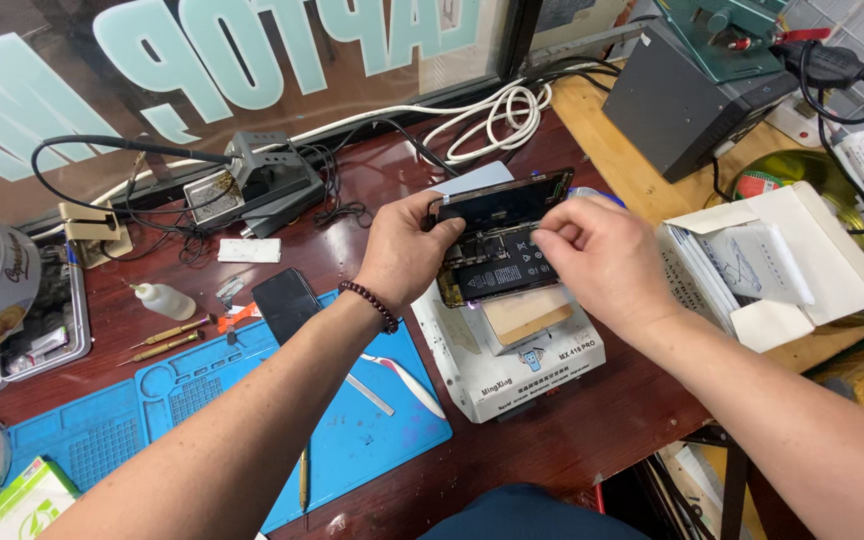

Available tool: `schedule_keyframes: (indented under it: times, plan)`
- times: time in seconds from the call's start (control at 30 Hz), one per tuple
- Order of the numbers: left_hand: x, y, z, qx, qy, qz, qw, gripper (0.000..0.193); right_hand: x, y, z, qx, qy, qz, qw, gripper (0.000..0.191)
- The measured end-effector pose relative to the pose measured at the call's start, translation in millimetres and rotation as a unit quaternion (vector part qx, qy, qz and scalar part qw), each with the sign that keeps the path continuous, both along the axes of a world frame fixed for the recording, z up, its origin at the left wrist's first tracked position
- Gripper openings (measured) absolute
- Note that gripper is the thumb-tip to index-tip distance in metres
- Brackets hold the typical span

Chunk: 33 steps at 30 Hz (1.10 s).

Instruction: The person retrieves a box of replacement parts from a shelf, opens it, and removes a battery. They then open a disassembled smartphone, remove the old battery, and install the new one. Finally, they reconnect the screen and test the device by plugging in a charger.

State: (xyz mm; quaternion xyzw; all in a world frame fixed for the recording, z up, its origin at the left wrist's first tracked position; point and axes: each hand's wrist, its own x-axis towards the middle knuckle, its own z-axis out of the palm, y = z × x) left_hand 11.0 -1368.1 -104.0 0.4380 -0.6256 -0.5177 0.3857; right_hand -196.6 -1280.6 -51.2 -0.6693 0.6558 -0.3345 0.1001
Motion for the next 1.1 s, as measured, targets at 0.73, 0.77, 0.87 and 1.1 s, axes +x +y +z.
schedule_keyframes:
  times: [0.73, 0.77, 0.87, 1.1]
  plan:
    - [1, -13, -2, 0.057, 0.016, 0.0, 0.998, 0.004, 30, -50, -1, 0.244, -0.004, 0.0, 0.97, 0.016]
    - [1, -13, -2, 0.058, 0.012, 0.001, 0.998, 0.004, 30, -52, -1, 0.251, -0.005, -0.004, 0.968, 0.014]
    - [2, -14, 0, 0.049, 0.034, -0.012, 0.998, 0.004, 32, -54, 2, 0.273, -0.013, -0.013, 0.962, 0.012]
    - [7, -16, 0, 0.064, 0.02, -0.023, 0.997, 0.011, 37, -53, 4, 0.286, -0.013, -0.028, 0.958, 0.011]
